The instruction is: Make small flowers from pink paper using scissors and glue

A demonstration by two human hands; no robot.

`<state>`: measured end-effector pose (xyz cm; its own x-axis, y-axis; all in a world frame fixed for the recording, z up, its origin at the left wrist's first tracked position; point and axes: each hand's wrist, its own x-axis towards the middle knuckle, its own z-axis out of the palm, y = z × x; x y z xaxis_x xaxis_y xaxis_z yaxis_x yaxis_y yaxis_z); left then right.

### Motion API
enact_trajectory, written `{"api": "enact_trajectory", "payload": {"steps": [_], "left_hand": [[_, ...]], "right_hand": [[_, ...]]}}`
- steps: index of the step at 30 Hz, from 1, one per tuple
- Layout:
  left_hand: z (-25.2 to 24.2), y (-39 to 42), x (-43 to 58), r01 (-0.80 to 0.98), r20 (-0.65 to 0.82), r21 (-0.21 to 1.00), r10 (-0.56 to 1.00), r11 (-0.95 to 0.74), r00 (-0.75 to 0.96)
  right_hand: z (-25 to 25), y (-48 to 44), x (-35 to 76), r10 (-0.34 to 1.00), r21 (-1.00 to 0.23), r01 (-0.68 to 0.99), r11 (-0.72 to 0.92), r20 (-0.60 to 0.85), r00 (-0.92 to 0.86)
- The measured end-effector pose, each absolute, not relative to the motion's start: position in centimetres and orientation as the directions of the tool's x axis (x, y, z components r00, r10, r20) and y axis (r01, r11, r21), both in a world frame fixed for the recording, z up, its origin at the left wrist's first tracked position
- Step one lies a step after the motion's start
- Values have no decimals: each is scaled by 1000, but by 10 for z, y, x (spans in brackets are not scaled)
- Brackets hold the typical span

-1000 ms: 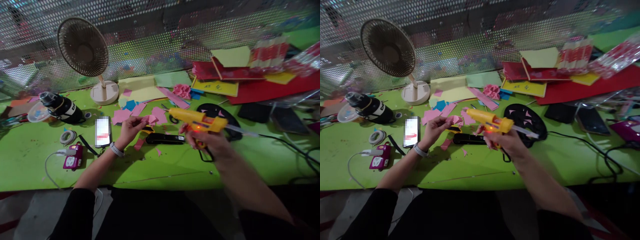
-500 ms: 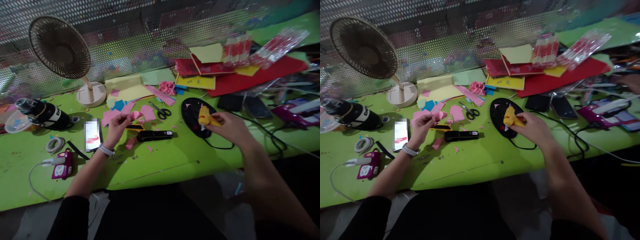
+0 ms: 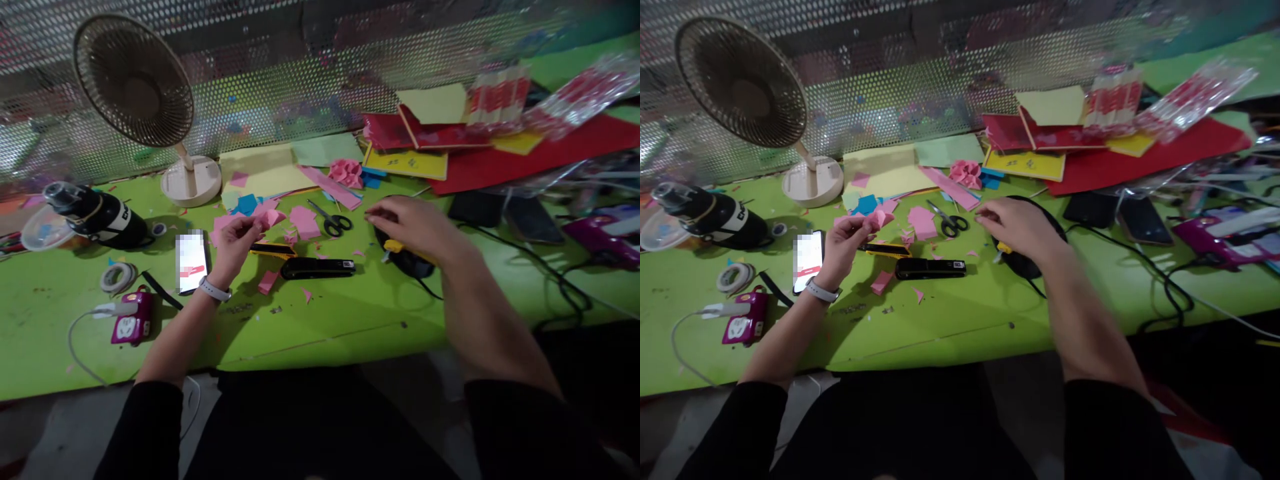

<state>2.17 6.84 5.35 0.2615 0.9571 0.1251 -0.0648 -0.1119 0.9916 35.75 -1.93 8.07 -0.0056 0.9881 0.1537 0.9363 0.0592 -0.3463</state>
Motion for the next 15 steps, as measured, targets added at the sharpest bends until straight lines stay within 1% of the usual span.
{"api": "enact_trajectory", "payload": {"steps": [2,4,8,10,12,15], "left_hand": [[55,70,19,-63,147,989,958,-136,246],[56,73,16,-60,165,986,957,-155,239],[59,76,14,-44,180,984,957,-175,229],[60,77,14,-36,181,984,958,-177,221],[60,78,14,-39,179,984,960,-175,217],[61,78,13,-42,168,986,964,-163,207]], "right_hand": [[77,-5,345,984,-294,950,106,168,-58],[73,5,333,978,-275,948,163,173,-118],[68,18,312,961,-339,899,277,111,-254],[66,23,304,952,-384,873,301,65,-300],[66,28,299,950,-404,864,300,45,-308],[74,33,300,962,-345,899,270,48,-270]]}}
